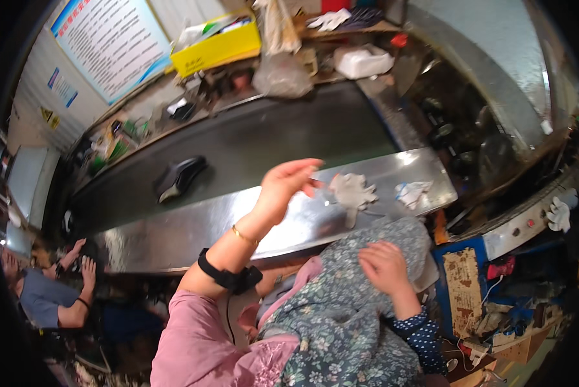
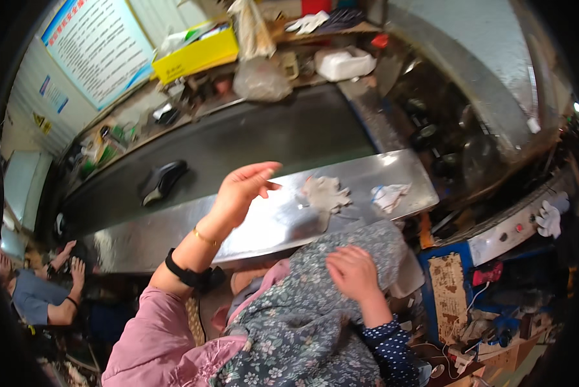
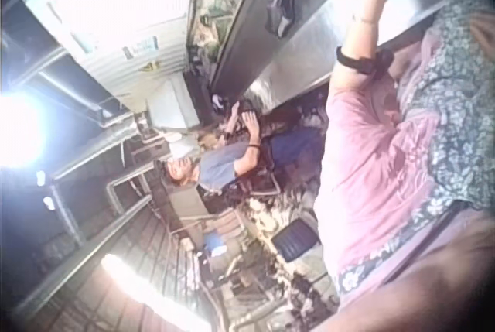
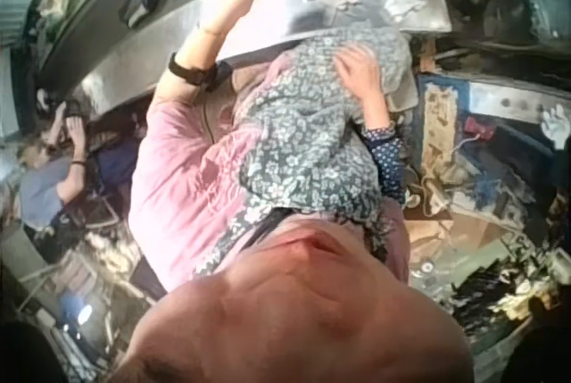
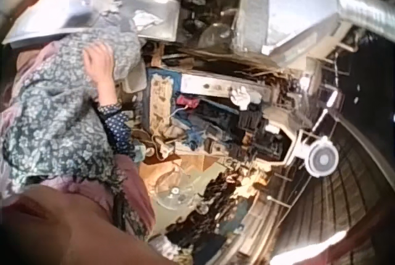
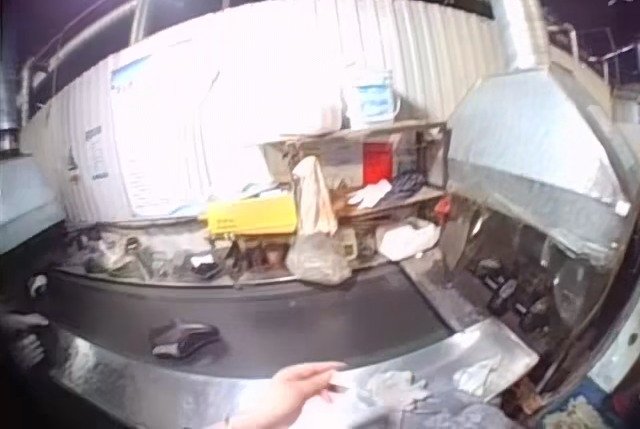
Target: The worker is inspecting and assembling shoe parts at a production line station, showing components to the camera.
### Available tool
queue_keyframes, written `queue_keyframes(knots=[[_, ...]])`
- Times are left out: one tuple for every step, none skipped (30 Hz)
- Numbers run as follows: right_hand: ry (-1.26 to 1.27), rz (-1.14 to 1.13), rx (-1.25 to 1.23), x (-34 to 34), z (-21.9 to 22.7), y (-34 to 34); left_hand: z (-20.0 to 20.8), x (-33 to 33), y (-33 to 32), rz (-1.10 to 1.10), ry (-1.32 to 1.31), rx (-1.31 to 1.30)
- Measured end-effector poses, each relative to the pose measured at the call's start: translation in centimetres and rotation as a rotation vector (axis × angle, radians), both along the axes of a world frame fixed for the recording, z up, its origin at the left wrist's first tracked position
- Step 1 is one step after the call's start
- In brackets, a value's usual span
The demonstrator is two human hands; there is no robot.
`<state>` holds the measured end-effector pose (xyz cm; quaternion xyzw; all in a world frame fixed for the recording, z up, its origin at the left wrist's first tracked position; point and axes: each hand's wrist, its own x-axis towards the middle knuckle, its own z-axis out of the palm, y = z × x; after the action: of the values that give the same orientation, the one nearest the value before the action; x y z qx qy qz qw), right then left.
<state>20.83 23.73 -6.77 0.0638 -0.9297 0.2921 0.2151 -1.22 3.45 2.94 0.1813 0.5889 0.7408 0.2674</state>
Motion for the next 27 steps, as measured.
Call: queue_keyframes(knots=[[-0.032,0.004,-0.008,-0.1,-0.1,-0.1,-4.0,-2.3,-2.6,0.208,-0.063,-0.143],[-0.019,0.0,-0.002,0.1,0.6,0.0,-5.9,-3.5,-5.6,0.376,-0.056,-0.229],[-0.028,0.013,-0.011,-0.3,0.5,0.2,-8.5,-5.3,-8.7,0.485,-0.067,-0.343],[-0.039,0.008,0.006,-0.5,0.2,0.2,-11.6,-7.0,-12.2,0.568,-0.091,-0.354],[-0.051,0.001,0.026,-0.8,-0.1,0.2,-14.5,-8.6,-15.1,0.661,-0.035,-0.371],[-0.057,0.011,0.025,-1.2,-0.4,0.1,-17.3,-10.4,-18.0,0.824,-0.047,-0.423],[-0.06,0.029,0.008,-1.6,-0.3,-0.5,-20.6,-12.7,-24.4,0.9,-0.05,-0.466],[-0.08,0.01,0.012,-1.7,-0.4,-0.4,-21.9,-14.3,-26.6,0.972,-0.113,-0.536],[-0.081,0.016,0.009,-2.1,-0.2,-0.5,-22.8,-15.5,-28.5,1.059,-0.077,-0.552],[-0.092,0.004,0.024,-2.3,0.0,-0.6,-23.1,-16.8,-29.7,1.106,-0.026,-0.577],[-0.085,0.024,0.014,-2.7,0.3,-1.1,-22.3,-17.9,-34.1,1.106,-0.011,-0.666],[-0.065,0.053,-0.016,-3.0,0.3,-1.5,-20.9,-18.8,-37.7,1.104,0.008,-0.757],[-0.106,0.002,0.033,-2.8,-0.3,-1.2,-22.0,-19.8,-32.9,0.964,0.289,-1.026],[-0.144,-0.06,0.086,-2.5,-0.5,-0.7,-21.2,-20.2,-26.3,0.791,0.597,-1.249],[-0.14,-0.049,0.083,-2.8,-0.3,-1.0,-19.0,-20.5,-25.2,0.651,0.696,-1.328],[-0.137,-0.032,0.085,-3.2,0.1,-1.3,-17.2,-20.8,-24.8,0.508,0.786,-1.409],[-0.135,-0.018,0.088,-3.5,0.1,-1.5,-16.0,-21.1,-24.1,0.52,0.779,-1.421],[-0.129,-0.005,0.088,-3.7,0.0,-1.6,-14.9,-21.6,-23.4,0.422,0.826,-1.597],[-0.143,-0.006,0.1,-3.9,-0.2,-1.7,-14.4,-22.2,-22.9,0.315,0.871,-1.768],[-0.157,-0.007,0.113,-4.0,-0.4,-1.7,-14.2,-22.5,-22.9,0.326,0.867,-1.77],[-0.154,-0.005,0.116,-4.1,-0.3,-1.8,-14.2,-22.9,-22.6,0.333,0.754,-1.832],[-0.162,-0.009,0.102,-4.1,-0.3,-1.9,-14.2,-23.2,-22.5,0.337,0.638,-1.89],[-0.17,-0.012,0.087,-4.2,-0.3,-1.9,-14.1,-23.4,-22.5,0.33,0.639,-1.916],[-0.172,-0.016,0.087,-4.2,-0.2,-1.9,-13.2,-23.5,-21.7,0.326,0.641,-1.914],[-0.162,-0.02,0.094,-4.2,-0.2,-1.8,-11.9,-23.7,-20.5,0.207,0.63,-1.964],[-0.151,-0.025,0.101,-4.2,-0.2,-1.7,-11.2,-23.8,-19.6,0.086,0.619,-2.01],[-0.153,-0.032,0.101,-4.2,-0.1,-1.7,-12.7,-24.2,-20.2,0.081,0.625,-2.008]])
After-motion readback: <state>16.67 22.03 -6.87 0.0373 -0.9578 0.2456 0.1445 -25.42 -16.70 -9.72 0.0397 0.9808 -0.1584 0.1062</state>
